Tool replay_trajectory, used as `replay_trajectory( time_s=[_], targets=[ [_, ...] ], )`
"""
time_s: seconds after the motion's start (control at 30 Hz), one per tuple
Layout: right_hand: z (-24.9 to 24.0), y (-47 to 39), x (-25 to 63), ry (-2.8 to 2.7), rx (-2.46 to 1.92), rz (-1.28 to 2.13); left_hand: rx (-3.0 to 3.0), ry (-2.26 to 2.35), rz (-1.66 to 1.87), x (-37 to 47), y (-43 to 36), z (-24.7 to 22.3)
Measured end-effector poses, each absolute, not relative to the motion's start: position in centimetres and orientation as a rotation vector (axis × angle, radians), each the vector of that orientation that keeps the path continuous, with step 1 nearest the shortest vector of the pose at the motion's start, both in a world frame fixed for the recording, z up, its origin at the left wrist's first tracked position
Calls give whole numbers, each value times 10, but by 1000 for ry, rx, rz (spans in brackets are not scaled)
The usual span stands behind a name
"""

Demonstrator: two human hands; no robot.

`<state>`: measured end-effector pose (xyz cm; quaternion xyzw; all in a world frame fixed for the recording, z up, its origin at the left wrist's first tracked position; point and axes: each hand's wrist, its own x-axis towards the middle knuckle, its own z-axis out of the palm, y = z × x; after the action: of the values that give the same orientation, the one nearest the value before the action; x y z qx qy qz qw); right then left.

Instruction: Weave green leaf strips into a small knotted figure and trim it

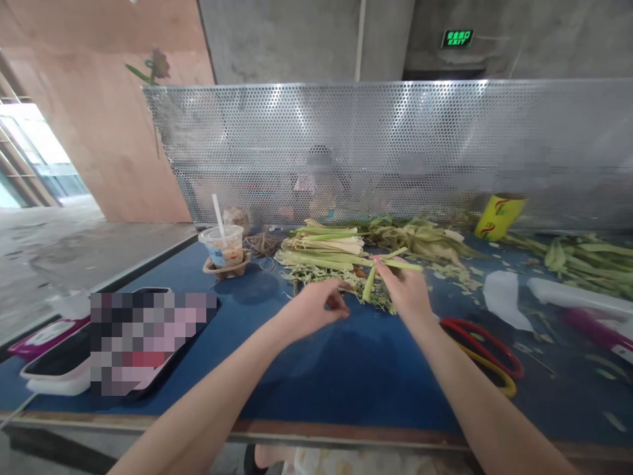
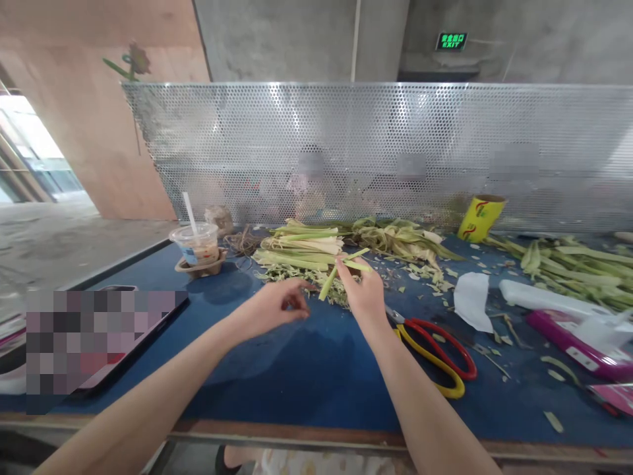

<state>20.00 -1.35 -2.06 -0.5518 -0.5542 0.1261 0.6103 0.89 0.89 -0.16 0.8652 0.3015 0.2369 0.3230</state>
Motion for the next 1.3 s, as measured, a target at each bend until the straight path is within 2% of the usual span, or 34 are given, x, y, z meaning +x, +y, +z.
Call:
replay_trajectory(
  time_s=[0.17, 0.23, 0.3, 0.43, 0.6, 0.83, 1.13, 1.3],
  targets=[
    [-28, -6, 200, -1230, -1257, 443, 1714, 300, 1631, -36, -2, 58],
    [-28, -7, 196, -1246, -1195, 534, 1538, 155, 1812, -45, -3, 71],
    [-27, -10, 190, -1276, -1113, 631, 1562, 222, 1698, -40, 2, 68],
    [-25, -15, 183, -1352, -968, 806, 2240, 760, 1040, -8, 16, 31],
    [-25, -19, 184, -1424, -896, 919, 2692, 767, 727, 15, 13, 6],
    [-23, -21, 189, -1474, -907, 973, 2743, 750, 699, 10, 2, 14],
    [-24, -37, 181, -1437, -751, 1098, 2303, 522, 748, 10, -2, 13],
    [-18, -45, 177, -1483, -713, 1039, 2221, 439, 680, 4, -3, 19]
  ],
)
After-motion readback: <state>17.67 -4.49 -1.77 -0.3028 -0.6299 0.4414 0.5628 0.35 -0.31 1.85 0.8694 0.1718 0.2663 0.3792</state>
